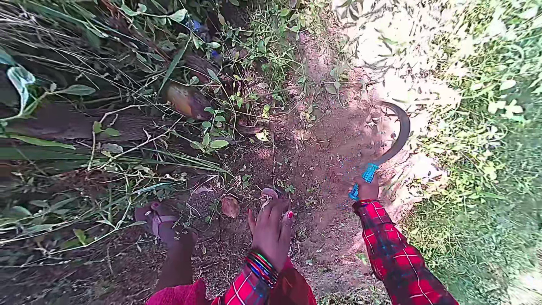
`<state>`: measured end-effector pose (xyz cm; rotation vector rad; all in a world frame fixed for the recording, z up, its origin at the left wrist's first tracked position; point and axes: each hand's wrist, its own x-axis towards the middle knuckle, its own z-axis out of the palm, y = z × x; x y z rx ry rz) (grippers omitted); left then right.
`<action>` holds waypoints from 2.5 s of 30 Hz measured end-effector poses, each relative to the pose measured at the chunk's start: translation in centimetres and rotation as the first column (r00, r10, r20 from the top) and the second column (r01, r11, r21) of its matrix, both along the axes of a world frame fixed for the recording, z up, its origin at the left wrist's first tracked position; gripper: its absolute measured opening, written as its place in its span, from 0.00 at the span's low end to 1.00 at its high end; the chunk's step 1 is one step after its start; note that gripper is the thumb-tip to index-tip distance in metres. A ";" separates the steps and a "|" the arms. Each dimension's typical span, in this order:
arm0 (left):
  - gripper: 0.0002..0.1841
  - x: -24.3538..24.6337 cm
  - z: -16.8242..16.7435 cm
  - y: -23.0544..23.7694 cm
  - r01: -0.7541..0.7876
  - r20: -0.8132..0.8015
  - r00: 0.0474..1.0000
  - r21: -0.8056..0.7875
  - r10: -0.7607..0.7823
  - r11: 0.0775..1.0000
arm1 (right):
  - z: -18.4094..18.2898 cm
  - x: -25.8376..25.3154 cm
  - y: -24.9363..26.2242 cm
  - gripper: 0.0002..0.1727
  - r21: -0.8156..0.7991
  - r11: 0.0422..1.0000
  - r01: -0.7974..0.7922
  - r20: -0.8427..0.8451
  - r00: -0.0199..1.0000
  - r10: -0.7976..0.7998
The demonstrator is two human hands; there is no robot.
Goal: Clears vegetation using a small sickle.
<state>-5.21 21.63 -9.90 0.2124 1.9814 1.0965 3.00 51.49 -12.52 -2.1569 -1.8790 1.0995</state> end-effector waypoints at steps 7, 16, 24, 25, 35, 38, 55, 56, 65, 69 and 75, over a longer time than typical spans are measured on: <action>0.25 0.5 -0.2 0.0 0.021 -0.014 1.000 -0.011 -0.021 1.000 | -8.0 -6.1 0.2 0.18 -0.116 0.979 0.168 -0.013 0.985 -0.170; 0.25 -0.4 -0.2 -1.0 -0.011 -0.005 1.000 -0.013 0.011 1.000 | -4.1 0.1 -5.5 0.32 -0.135 0.990 -0.049 0.138 0.988 0.067; 0.25 -0.2 0.2 -0.7 0.039 0.035 0.999 -0.015 -0.038 0.999 | -10.4 -4.4 -0.1 0.14 -0.142 0.979 0.149 0.058 0.988 -0.142; 0.25 -0.3 0.2 -0.6 0.035 0.033 0.999 -0.014 -0.034 0.999 | -9.5 -4.2 -0.5 0.19 -0.163 0.984 0.068 0.151 0.988 -0.043; 0.24 -0.2 0.3 -0.6 0.019 0.005 1.000 0.001 -0.019 1.000 | -2.6 -2.1 0.8 0.36 0.173 0.982 0.076 0.066 0.994 -0.089; 0.25 0.2 0.1 -0.5 0.023 0.000 1.000 -0.002 -0.023 1.000 | -6.1 -3.6 1.4 0.34 0.096 0.990 0.103 0.139 0.984 -0.116; 0.24 0.8 -0.1 0.0 0.074 0.010 0.997 -0.019 -0.073 0.997 | -8.6 -1.4 -0.6 0.23 -0.121 0.989 0.080 0.172 0.983 -0.059; 0.24 0.8 -0.1 0.1 0.076 0.015 0.997 -0.018 -0.076 0.997 | -7.9 -1.0 -1.9 0.26 -0.162 0.986 0.040 0.215 0.977 -0.004; 0.25 0.7 -0.1 -0.3 0.056 0.004 0.998 -0.015 -0.056 0.998 | -2.5 1.3 -4.0 0.30 -0.091 0.995 -0.029 0.032 0.999 0.032; 0.27 1.4 -0.4 -0.5 0.072 -0.022 0.997 -0.017 -0.072 0.997 | -2.8 -6.1 3.8 0.37 0.211 0.975 0.074 -0.055 0.996 -0.064; 0.25 1.3 0.0 -0.4 0.095 0.003 0.995 -0.017 -0.095 0.995 | -3.6 -11.2 8.6 0.40 0.126 0.991 -0.035 0.182 0.983 0.012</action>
